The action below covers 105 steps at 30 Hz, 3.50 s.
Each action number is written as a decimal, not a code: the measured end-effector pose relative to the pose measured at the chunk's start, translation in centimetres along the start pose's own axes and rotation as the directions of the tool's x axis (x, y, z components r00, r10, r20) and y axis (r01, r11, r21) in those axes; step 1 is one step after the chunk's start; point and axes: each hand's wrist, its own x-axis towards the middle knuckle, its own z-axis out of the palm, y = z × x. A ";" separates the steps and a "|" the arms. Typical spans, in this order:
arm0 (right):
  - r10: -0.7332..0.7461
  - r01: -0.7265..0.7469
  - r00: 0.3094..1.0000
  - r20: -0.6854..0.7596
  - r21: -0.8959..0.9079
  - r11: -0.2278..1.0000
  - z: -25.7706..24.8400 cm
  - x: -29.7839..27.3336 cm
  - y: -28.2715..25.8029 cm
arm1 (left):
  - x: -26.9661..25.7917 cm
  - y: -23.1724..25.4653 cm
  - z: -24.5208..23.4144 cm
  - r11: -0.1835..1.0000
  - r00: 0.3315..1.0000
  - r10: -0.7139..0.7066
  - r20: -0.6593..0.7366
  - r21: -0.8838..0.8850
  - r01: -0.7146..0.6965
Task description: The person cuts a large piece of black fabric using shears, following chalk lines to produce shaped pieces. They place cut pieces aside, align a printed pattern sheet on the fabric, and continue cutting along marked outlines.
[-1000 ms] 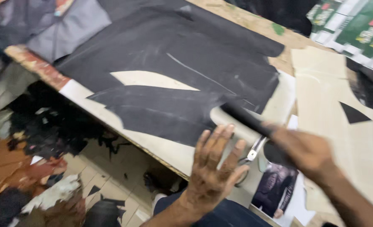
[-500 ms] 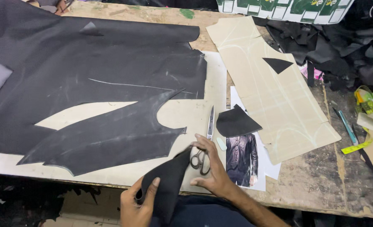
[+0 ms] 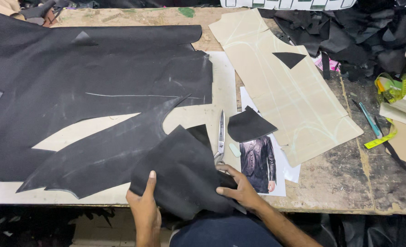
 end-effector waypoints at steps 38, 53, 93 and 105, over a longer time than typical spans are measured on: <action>-0.066 -0.077 0.992 -0.108 -0.930 0.360 2.2 -2.2 -1.7 | 2.2 -7.8 -5.1 0.299 0.908 0.374 0.186 0.903 -0.309; -0.122 -0.183 0.960 -0.251 -0.896 0.404 2.2 -2.1 -1.0 | -1.7 -8.5 -5.3 0.674 0.856 0.517 0.021 0.607 -0.422; -0.246 -0.096 0.946 -0.212 -0.907 0.410 0.2 -0.9 -0.5 | -3.2 -8.4 -1.3 0.492 0.926 0.336 0.172 0.806 -0.328; 0.066 -0.369 0.923 -0.380 -0.822 0.433 -0.9 -1.2 0.3 | -2.4 -10.0 -1.3 0.765 0.954 0.241 0.176 0.571 -0.299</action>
